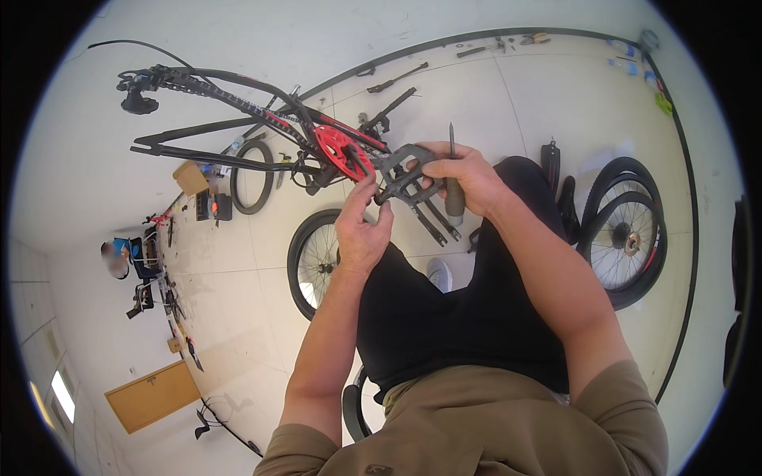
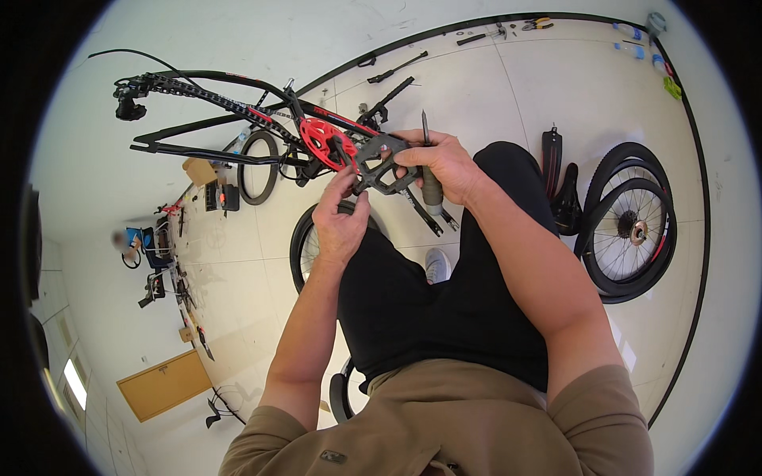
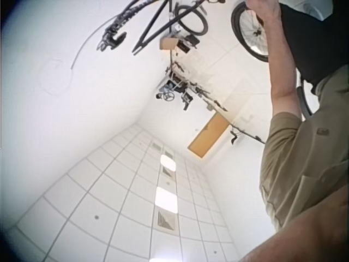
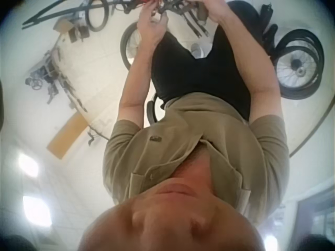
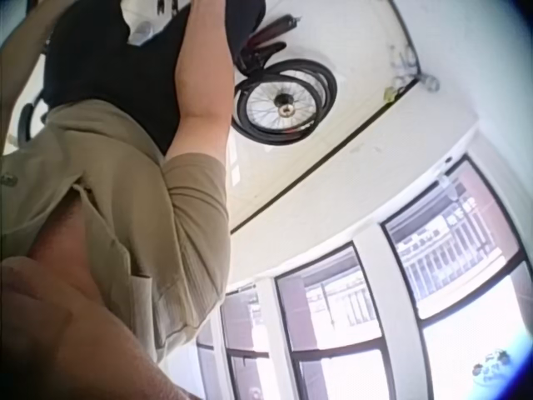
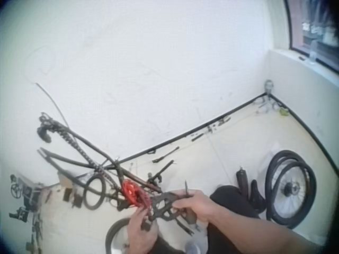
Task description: The person uses a pedal removal tool to loosen and remove a bicycle pedal from the crank arm. They then use a screwdriver to adjust the pedal's internal mechanism before reattaching it to the crank arm.
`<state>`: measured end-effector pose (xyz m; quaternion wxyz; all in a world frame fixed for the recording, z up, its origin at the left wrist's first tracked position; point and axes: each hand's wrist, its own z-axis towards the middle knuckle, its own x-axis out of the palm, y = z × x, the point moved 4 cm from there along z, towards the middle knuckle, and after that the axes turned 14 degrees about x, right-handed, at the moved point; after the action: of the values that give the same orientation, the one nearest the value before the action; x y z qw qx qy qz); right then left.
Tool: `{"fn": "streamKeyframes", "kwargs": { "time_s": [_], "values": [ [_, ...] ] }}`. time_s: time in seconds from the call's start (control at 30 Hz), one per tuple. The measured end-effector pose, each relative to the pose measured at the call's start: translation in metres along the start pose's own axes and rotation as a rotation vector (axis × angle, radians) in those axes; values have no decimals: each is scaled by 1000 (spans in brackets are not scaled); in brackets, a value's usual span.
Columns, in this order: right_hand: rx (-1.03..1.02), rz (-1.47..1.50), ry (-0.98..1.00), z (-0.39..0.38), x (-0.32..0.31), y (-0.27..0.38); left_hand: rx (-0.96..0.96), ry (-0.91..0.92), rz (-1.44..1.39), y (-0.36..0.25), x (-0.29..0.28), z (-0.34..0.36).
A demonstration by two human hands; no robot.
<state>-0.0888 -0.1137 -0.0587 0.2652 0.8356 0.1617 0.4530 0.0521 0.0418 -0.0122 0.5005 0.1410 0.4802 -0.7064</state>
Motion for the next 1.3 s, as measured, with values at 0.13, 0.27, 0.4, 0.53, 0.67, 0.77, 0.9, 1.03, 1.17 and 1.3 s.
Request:
{"fn": "streamKeyframes", "kwargs": {
  "time_s": [0.13,0.27,0.4,0.53,0.67,0.77,0.9,1.03,1.17,1.3],
  "values": [
    [-31,21,49,1,0,2,-158,-100,108,0,-2,-5],
    [-10,30,76,0,-2,3,-469,-191,-181,11,15,-31],
    [-1,34,85,2,-1,1,-559,-403,-233,-5,20,-34],
    [12,18,76,1,-2,2,-559,-540,-323,3,32,-42],
    [19,29,75,5,-7,-2,-691,-545,-399,8,40,-45],
    [14,60,66,5,-6,-4,-796,-611,-607,4,45,-45],
    [8,-7,-12,1,-9,-6,-811,-622,-778,6,51,-48],
    [39,-153,-97,-1,-10,-17,-748,-635,-726,11,56,-49],
    [128,-62,-120,-4,-10,-29,-681,-644,-674,18,62,-52],
    [143,109,-203,-6,-21,-46,-635,-657,-888,19,61,-52]
  ]
}}
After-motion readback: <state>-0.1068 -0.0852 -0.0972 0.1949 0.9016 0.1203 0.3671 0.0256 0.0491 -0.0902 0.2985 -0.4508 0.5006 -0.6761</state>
